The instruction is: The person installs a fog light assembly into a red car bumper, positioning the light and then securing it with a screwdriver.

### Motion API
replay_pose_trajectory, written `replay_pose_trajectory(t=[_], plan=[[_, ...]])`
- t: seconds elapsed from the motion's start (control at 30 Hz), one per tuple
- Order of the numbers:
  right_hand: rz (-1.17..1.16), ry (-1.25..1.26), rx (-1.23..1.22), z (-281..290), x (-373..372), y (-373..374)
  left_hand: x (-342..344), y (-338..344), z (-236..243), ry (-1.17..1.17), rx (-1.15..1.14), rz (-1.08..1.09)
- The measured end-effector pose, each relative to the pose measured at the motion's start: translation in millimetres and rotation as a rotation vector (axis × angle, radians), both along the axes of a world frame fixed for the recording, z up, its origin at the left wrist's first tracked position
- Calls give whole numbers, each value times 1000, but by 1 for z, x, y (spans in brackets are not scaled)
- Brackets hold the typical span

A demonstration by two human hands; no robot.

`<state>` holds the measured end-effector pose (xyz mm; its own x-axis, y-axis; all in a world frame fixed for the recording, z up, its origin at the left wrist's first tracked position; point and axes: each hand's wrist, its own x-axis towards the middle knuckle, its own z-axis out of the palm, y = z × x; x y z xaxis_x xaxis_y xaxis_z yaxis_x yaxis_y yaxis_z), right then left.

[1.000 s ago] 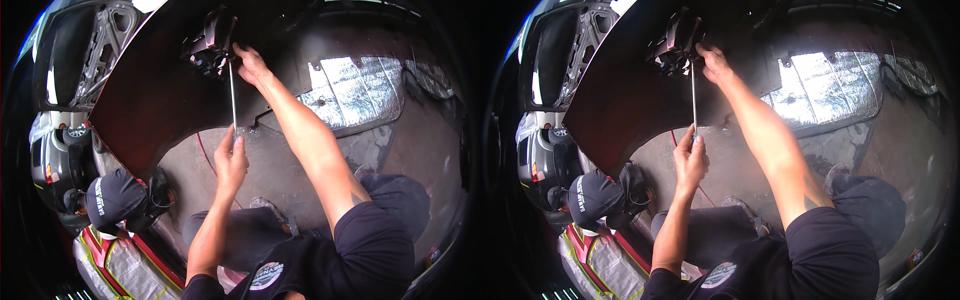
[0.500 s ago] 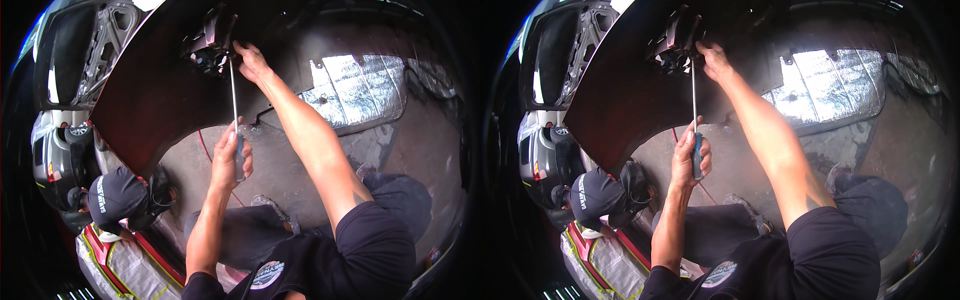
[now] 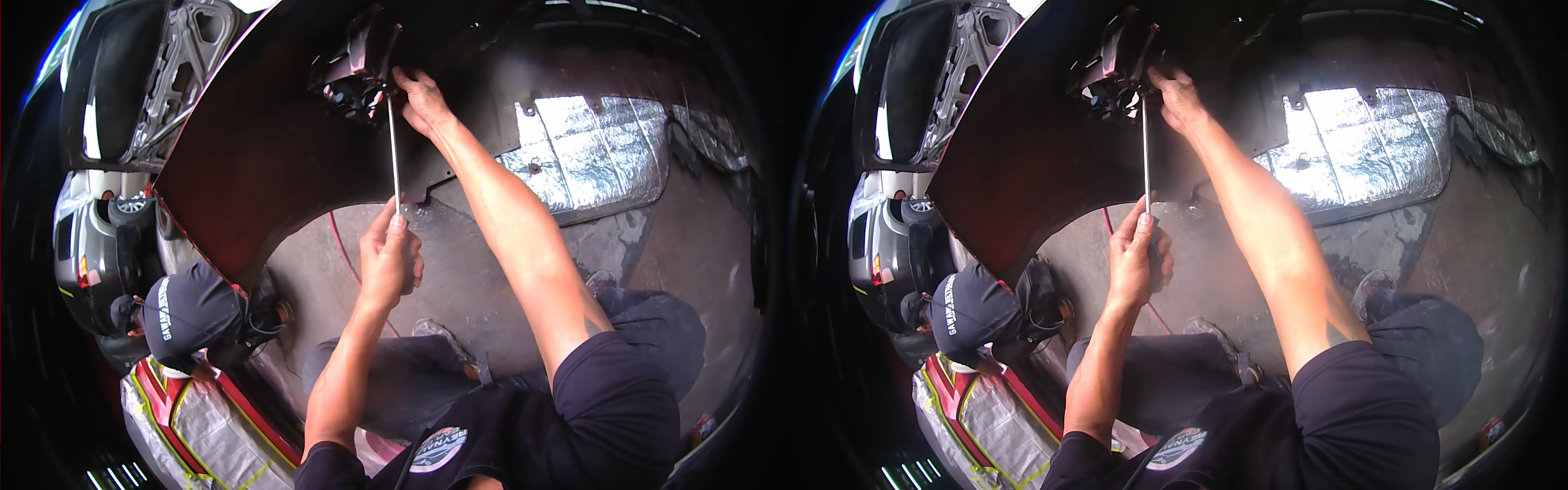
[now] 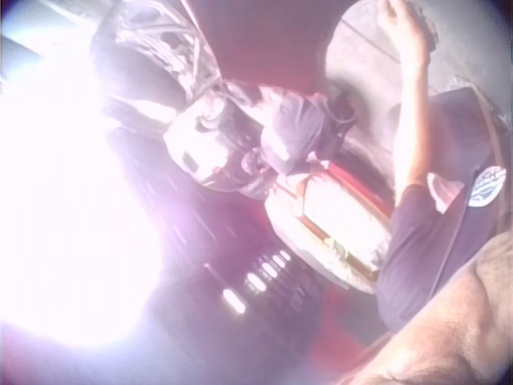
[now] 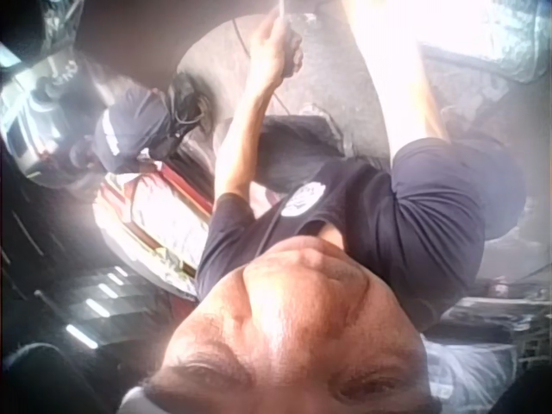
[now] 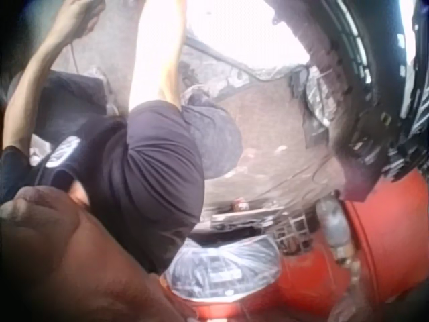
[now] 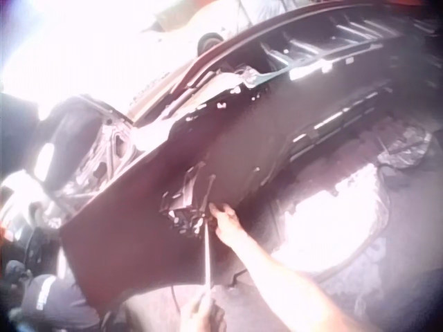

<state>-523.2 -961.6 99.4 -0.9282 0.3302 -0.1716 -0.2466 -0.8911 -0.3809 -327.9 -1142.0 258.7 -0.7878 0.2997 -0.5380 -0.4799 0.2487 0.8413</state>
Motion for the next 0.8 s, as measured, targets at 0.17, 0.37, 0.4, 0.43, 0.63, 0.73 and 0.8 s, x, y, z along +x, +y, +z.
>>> replay_pose_trajectory(t=[0.17, 0.37, 0.4, 0.43, 0.63, 0.73, 0.8], plan=[[-2, 17, 11, -3, -3, 3, -3, 1, 4, -2, -11, 5], [28, 21, 51, 2, 2, 6, -8, -6, 4, -87, 115, -27], [39, 9, 59, 3, 5, 4, -8, -11, 3, -141, 151, -16], [59, 10, 69, 0, 6, 9, -11, -12, 3, -194, 194, -14], [96, -16, 134, 3, 12, 16, -20, -27, 1, -252, 58, -72], [69, -59, 188, 4, 11, 15, -13, -30, -13, -267, 92, -102], [-19, -51, 256, -12, 16, 32, -12, -5, -1, -314, 127, -82]])
